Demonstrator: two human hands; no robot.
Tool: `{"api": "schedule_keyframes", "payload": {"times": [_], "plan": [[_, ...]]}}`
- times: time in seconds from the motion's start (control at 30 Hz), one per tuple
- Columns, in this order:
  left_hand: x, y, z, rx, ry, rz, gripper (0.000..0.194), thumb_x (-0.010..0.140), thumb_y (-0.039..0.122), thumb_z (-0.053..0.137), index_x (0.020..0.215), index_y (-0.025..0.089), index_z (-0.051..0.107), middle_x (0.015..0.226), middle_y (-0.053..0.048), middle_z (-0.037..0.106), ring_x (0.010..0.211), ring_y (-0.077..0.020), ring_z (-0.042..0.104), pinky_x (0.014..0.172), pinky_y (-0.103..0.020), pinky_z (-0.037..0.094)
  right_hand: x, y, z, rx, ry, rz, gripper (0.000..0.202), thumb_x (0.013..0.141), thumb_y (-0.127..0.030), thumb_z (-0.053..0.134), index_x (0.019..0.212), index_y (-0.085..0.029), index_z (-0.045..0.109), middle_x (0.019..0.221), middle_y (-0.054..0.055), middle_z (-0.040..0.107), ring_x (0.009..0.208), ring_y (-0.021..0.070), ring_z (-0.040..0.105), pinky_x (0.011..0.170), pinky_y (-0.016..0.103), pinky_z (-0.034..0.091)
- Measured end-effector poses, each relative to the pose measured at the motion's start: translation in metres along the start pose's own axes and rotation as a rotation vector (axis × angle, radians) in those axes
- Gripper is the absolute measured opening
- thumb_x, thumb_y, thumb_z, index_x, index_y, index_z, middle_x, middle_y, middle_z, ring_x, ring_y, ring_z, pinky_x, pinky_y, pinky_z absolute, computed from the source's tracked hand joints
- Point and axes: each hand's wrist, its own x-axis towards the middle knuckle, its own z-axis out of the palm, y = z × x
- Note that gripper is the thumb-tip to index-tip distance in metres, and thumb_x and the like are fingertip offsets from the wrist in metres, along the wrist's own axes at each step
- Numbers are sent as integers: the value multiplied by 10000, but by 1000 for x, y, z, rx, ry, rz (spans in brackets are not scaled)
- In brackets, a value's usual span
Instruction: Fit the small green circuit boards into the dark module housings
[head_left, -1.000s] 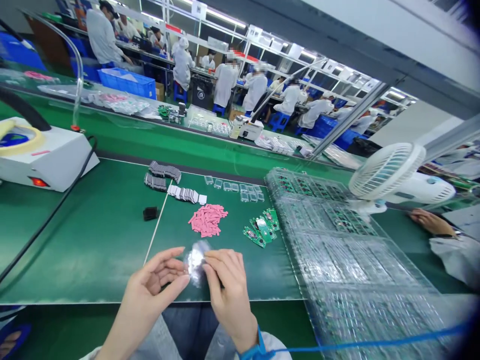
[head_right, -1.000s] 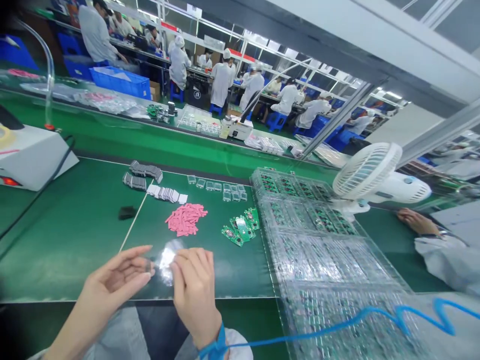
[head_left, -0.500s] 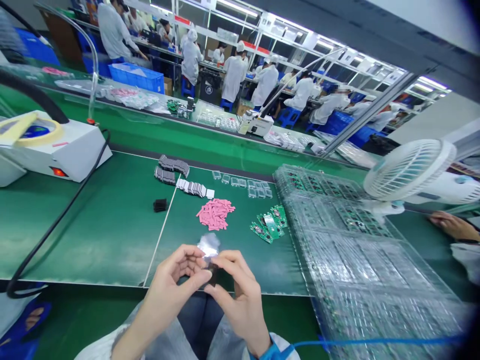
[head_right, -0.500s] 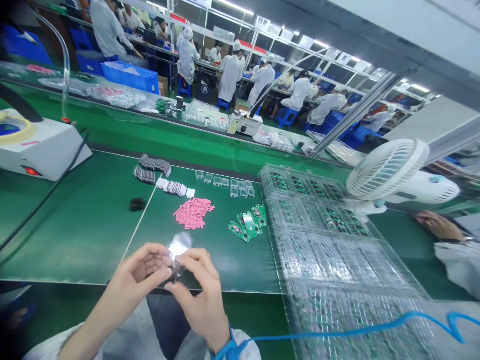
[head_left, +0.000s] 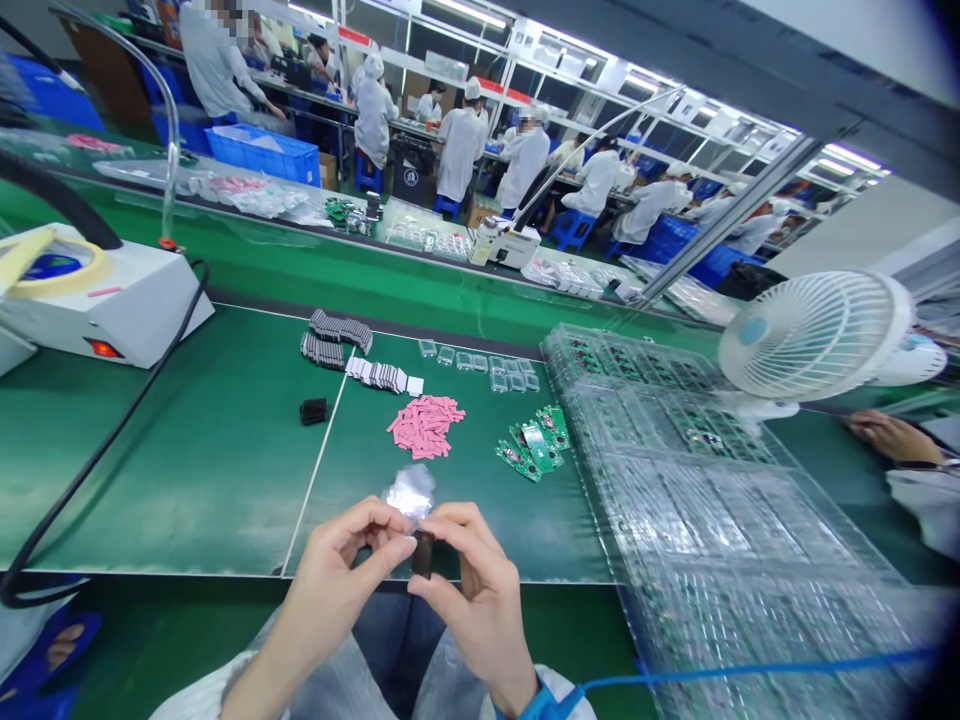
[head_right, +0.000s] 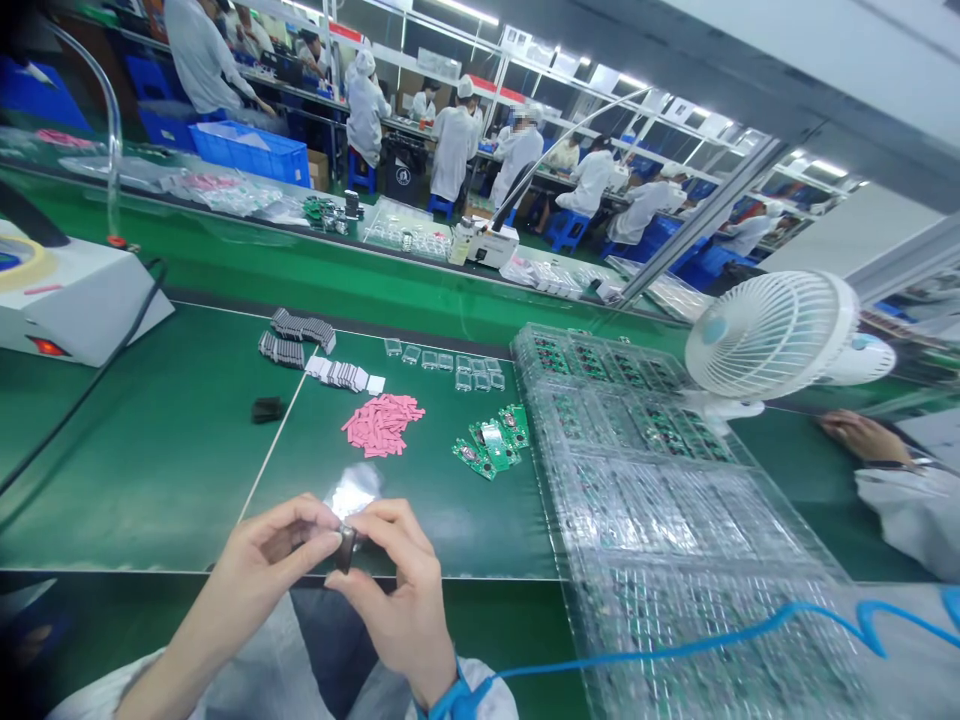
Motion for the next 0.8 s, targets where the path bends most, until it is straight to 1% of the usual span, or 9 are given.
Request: {"api": "schedule_keyframes", "payload": {"times": [0.2,0.4,0.57,0.67,0.73,0.8], "plan": [[1,1,-2,2,-26,-11,149,774,348,741,764,204,702,758,-6,627,711,-155,557,676,-266,468,-1,-3,-2,5,-28,27,306,849,-350,755,1146,-310,694,1043,38,600,987,200,588,867,318,486],[4,7,-11,9,-170,-60,192,803,373,715,725,207,657,739,2,574,715,-158,528,678,-261,442,-1,-7,-4,25,-100,16,316,826,-392,773,1122,-306,707,1000,36,613,921,186,589,818,303,488],[5,5,-15,75,-215,-19,247,850,422,664,725,214,617,739,3,542,730,-165,523,689,-251,442,1,-8,-3,1,-87,-1,332,800,-448,783,1076,-269,735,960,46,637,890,187,595,819,308,488],[5,3,-15,125,-208,7,278,868,457,628,733,215,610,745,-7,553,748,-177,549,702,-251,471,3,-10,-2,-16,-59,-15,366,761,-444,818,1064,-251,749,945,50,656,888,190,604,825,312,492],[5,1,-15,172,-200,32,292,853,485,628,734,218,622,746,-19,580,755,-192,583,701,-258,504,4,-11,0,-26,-21,-23,395,733,-449,838,1058,-239,757,941,53,667,878,189,616,826,315,502],[5,0,-12,242,-147,66,293,812,512,647,728,232,635,743,-30,624,760,-218,622,696,-279,544,5,-10,4,-41,31,-33,427,711,-472,846,1051,-227,761,950,59,685,868,189,637,837,322,514]]}}
